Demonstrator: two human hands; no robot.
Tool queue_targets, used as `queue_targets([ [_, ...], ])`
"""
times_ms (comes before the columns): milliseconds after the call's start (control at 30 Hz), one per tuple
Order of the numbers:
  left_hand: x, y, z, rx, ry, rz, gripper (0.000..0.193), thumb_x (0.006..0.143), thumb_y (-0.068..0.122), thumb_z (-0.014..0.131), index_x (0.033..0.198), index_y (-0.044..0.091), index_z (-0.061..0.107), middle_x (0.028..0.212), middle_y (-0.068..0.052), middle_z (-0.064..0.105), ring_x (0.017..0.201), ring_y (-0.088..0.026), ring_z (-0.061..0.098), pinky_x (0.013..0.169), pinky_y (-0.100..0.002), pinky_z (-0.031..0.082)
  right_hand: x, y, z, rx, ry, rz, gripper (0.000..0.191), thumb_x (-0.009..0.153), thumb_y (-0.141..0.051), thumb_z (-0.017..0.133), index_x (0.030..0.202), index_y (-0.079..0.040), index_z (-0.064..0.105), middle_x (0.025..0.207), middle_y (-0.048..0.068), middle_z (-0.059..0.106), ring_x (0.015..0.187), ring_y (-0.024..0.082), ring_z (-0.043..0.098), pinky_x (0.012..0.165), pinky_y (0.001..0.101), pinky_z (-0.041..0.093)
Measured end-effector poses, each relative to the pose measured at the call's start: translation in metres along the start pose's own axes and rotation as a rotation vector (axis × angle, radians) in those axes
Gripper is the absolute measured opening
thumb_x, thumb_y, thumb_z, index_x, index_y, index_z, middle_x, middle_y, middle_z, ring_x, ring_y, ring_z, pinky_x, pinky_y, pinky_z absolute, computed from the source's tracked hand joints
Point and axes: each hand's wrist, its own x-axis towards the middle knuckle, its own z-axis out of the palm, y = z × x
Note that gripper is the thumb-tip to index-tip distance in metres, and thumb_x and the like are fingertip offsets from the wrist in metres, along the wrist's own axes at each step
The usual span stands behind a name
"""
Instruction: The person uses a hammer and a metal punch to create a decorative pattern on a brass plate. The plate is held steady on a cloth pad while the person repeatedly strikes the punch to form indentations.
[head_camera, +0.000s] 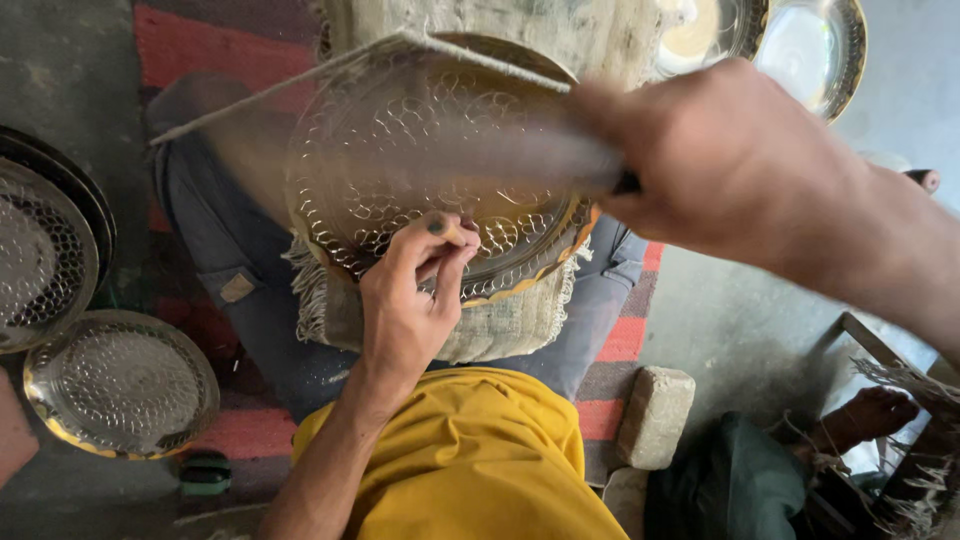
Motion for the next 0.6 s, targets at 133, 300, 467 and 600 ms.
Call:
queue_targets([
  [133, 0.001, -0.001, -0.002, 0.028, -0.025, -0.033, 0.026, 0.098, -0.004, 0.072, 0.121, 0.000, 0.062, 0.112, -0.012, 0.075, 0.101, -0.019, 0.078, 0.086, -0.029, 0.067, -0.001, 0.007, 0.017, 0.262, 0.071, 0.044, 0.025, 0.088, -0.010, 0.072, 0.106, -0.002, 0.057, 0.078, 0.012, 0.068, 0.061, 0.024, 0.070, 0.052, 0.0360, 0.057],
  [300, 0.008, -0.001, -0.005, 0.037, -0.114, 0.026, 0.030, 0.098, -0.004, 0.072, 0.125, 0.006, 0.064, 0.111, -0.010, 0.077, 0.102, -0.018, 0.079, 0.088, -0.029, 0.066, -0.016, 0.012, 0.028, 0.119, 0.018, 0.144, 0.025, 0.087, -0.020, 0.075, 0.101, -0.007, 0.059, 0.079, 0.009, 0.069, 0.064, 0.027, 0.070, 0.057, 0.0408, 0.057],
  [467, 0.019, 0.000, -0.013, 0.171, -0.273, 0.047, 0.043, 0.093, 0.000, 0.074, 0.134, 0.006, 0.062, 0.106, -0.012, 0.076, 0.097, -0.024, 0.077, 0.082, -0.034, 0.061, -0.038, 0.017, 0.043, 0.014, 0.043, 0.221, 0.021, 0.090, -0.017, 0.076, 0.100, -0.006, 0.061, 0.081, 0.012, 0.070, 0.065, 0.035, 0.068, 0.058, 0.0467, 0.053],
  [600, 0.032, -0.002, -0.019, 0.153, -0.422, 0.116, 0.041, 0.094, 0.000, 0.071, 0.133, 0.008, 0.060, 0.111, -0.014, 0.075, 0.094, -0.027, 0.077, 0.080, -0.035, 0.062, -0.058, 0.023, 0.071, 0.057, 0.134, 0.298, 0.030, 0.084, -0.018, 0.082, 0.102, -0.006, 0.062, 0.077, 0.014, 0.068, 0.070, 0.037, 0.069, 0.066, 0.0482, 0.055],
])
